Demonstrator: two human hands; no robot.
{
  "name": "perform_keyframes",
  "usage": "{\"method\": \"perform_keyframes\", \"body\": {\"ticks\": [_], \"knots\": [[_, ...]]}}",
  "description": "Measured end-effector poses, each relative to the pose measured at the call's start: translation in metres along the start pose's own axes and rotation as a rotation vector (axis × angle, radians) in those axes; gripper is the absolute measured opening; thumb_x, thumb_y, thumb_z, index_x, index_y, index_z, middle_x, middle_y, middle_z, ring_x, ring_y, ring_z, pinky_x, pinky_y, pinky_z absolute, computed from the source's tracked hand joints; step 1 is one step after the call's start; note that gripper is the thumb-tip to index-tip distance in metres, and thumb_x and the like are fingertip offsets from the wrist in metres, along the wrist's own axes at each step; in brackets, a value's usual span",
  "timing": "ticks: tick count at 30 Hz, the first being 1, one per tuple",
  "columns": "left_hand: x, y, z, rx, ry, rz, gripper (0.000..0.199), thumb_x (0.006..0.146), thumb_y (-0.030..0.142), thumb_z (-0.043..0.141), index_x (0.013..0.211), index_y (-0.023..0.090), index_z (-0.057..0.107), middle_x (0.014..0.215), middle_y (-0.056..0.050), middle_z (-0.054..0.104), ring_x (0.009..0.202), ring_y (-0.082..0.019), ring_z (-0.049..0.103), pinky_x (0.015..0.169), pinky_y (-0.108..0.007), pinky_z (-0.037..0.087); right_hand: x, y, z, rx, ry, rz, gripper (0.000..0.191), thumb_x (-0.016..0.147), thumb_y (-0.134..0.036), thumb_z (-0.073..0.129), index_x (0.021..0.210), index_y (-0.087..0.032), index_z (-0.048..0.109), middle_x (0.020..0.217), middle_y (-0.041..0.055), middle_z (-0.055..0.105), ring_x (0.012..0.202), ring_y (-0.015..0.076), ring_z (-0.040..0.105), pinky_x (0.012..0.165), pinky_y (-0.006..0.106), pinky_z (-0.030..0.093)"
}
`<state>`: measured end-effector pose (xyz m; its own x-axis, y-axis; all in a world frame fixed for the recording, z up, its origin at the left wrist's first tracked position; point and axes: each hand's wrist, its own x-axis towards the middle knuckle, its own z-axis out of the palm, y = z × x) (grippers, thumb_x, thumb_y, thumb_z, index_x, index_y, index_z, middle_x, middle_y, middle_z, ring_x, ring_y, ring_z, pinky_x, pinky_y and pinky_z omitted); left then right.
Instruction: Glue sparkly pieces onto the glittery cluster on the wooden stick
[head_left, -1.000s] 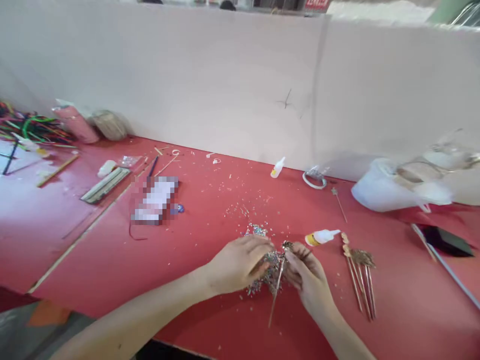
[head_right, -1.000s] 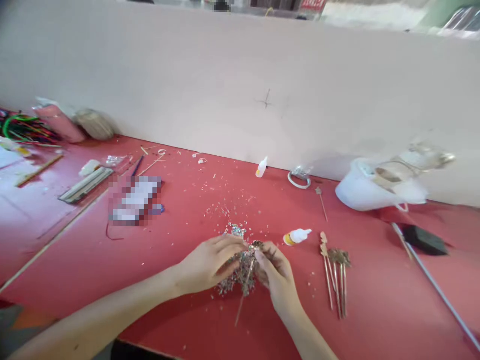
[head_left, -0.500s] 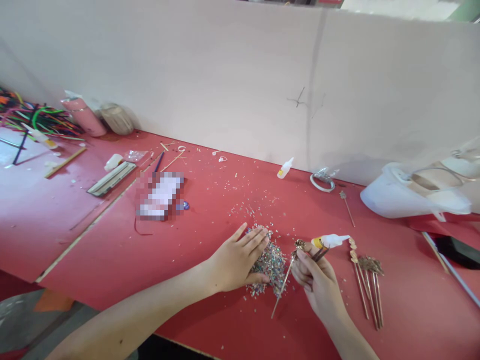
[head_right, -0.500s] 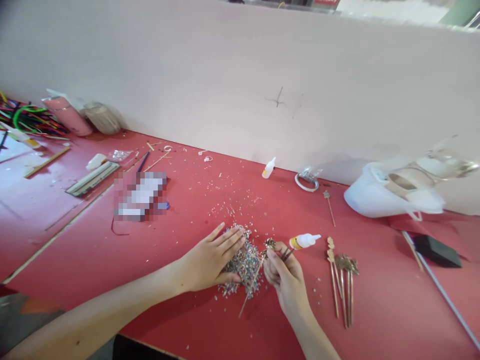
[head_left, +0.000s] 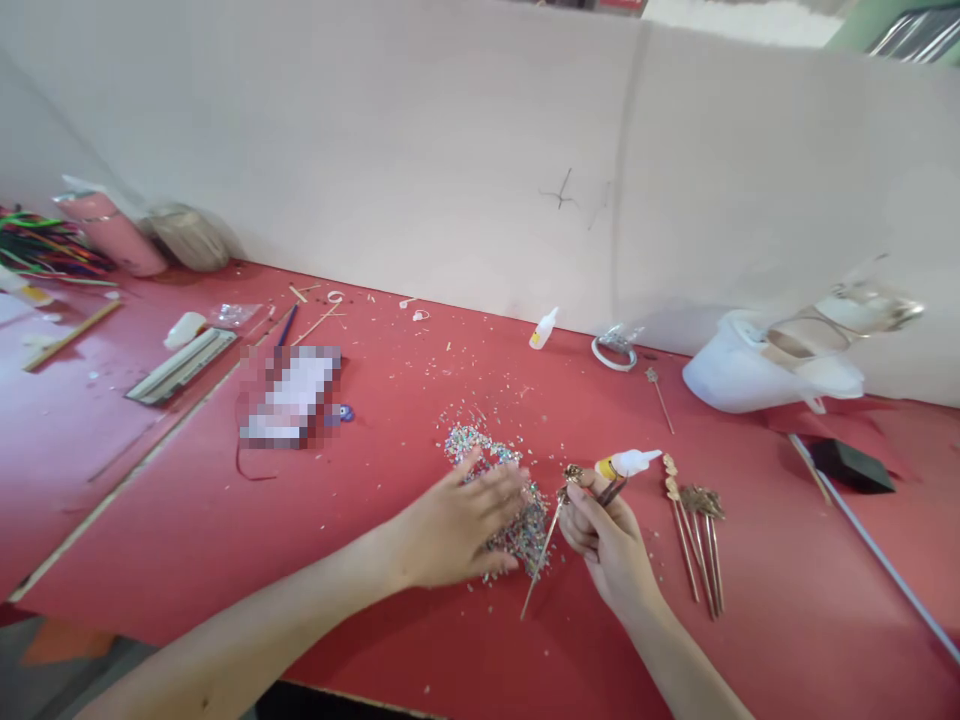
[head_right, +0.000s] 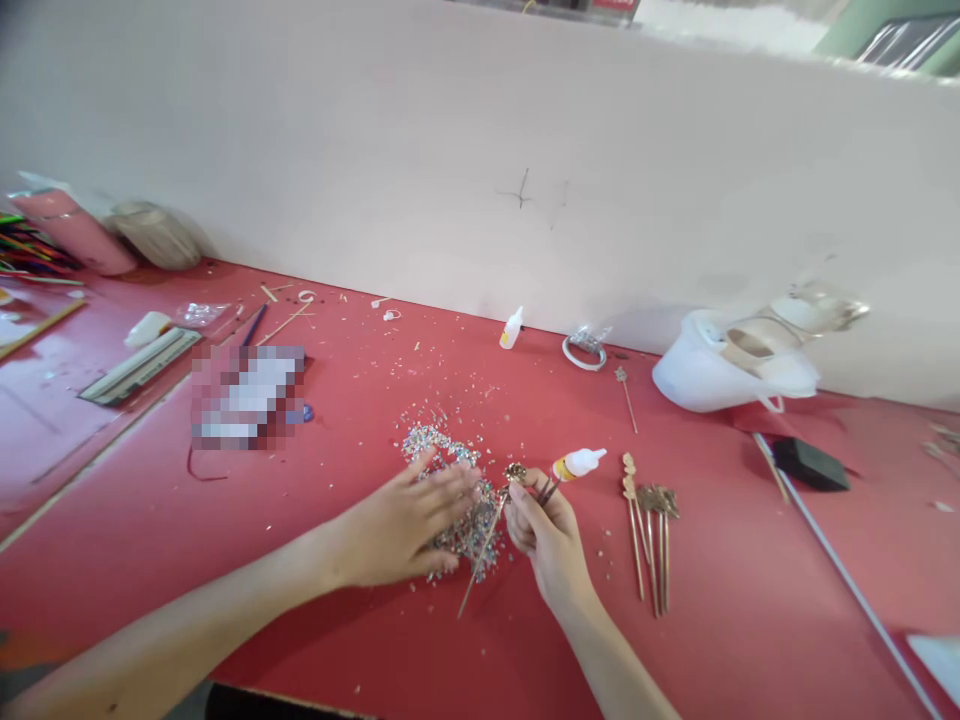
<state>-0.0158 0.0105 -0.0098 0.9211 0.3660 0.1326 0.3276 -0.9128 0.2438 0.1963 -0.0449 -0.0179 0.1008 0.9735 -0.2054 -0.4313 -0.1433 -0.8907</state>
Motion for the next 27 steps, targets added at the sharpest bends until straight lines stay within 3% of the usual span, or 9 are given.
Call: {"method": "perform_keyframes", "body": {"ticks": [3,6,9,13,27], "knots": [[0.001,0.025,0.004,-0.049,-0.053,0.196,0.057,0.100,0.048,0.021,0.146,0.015,0.031,0.153,-0.006,0.029,0.144,-0.019,0.018,0.119,-0.043,-0.001,0.000,0.000,0.000,-0.006,0.007,-0.002,0.021,0.085,-0.033,0.064,0.076,-0.021,0.049,0.050,-0.0111,0.019,0.040,0.0039,0.014,0.037,0.018,0.012],[0.001,0.031,0.009,-0.065,-0.073,0.168,0.057,0.100,0.045,0.021,0.147,0.014,0.027,0.152,-0.006,0.030,0.144,-0.019,0.019,0.119,-0.043,0.000,0.000,0.000,-0.001,-0.004,0.006,-0.011,0.019,0.086,-0.033,0.063,0.077,-0.021,0.050,0.050,-0.0114,0.018,0.040,0.0041,0.013,0.037,0.018,0.013],[0.001,0.021,0.010,-0.068,-0.057,0.089,0.076,0.094,0.062,0.018,0.149,0.010,0.020,0.154,-0.010,0.024,0.144,-0.022,0.017,0.119,-0.043,-0.001,0.000,-0.001,-0.001,-0.008,0.006,-0.012,0.020,0.085,-0.033,0.063,0.076,-0.021,0.050,0.049,-0.0115,0.017,0.040,0.0042,0.012,0.036,0.018,0.013],[0.000,0.001,0.007,-0.018,-0.039,0.045,0.085,0.088,0.070,0.015,0.150,0.013,0.015,0.155,-0.008,0.019,0.145,-0.022,0.013,0.118,-0.043,-0.006,0.000,-0.003,0.000,-0.014,0.014,-0.009,0.022,0.085,-0.033,0.063,0.074,-0.021,0.048,0.050,-0.0113,0.017,0.040,0.0045,0.012,0.036,0.018,0.011],[-0.009,-0.040,0.001,0.166,0.020,-0.182,0.078,0.091,0.067,0.017,0.149,0.015,0.022,0.155,-0.012,0.022,0.144,-0.024,0.017,0.117,-0.043,0.002,0.000,-0.006,0.000,-0.025,0.041,-0.023,0.021,0.084,-0.033,0.065,0.076,-0.022,0.049,0.050,-0.0110,0.019,0.040,0.0042,0.013,0.037,0.018,0.013]]}}
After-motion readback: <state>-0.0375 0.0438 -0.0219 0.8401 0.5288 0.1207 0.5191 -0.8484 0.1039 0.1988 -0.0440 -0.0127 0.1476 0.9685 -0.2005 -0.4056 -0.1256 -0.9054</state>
